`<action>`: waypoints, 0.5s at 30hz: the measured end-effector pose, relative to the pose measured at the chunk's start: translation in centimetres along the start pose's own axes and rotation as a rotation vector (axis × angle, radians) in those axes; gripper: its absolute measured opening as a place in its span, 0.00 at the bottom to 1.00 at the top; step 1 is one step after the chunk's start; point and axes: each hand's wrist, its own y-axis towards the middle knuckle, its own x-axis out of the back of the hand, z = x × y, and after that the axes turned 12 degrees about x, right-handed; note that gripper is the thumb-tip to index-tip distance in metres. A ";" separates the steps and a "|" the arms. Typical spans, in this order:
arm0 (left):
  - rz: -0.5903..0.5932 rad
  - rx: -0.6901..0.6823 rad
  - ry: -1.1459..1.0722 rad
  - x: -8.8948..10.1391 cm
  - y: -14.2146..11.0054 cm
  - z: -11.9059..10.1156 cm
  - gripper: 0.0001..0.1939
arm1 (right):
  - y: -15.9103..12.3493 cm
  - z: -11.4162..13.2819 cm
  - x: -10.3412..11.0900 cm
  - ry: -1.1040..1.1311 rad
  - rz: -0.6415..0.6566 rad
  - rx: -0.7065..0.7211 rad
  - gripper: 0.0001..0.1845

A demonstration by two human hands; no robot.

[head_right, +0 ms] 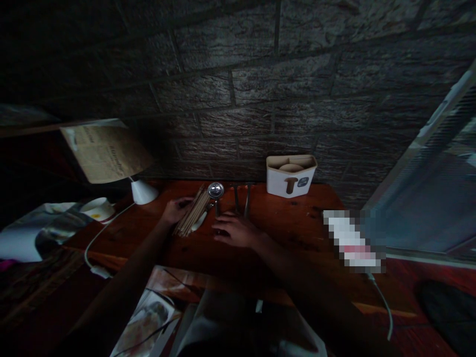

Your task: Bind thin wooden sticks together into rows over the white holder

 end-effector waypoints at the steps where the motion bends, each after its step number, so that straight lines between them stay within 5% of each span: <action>1: -0.023 0.017 -0.014 0.1 0.1 0.1 0.23 | 0.0 -0.1 0.0 -0.003 0.001 -0.008 0.23; 15: -0.040 0.128 -0.157 -0.2 0.2 0.0 0.29 | -0.2 -0.6 0.3 0.041 -0.075 -0.057 0.22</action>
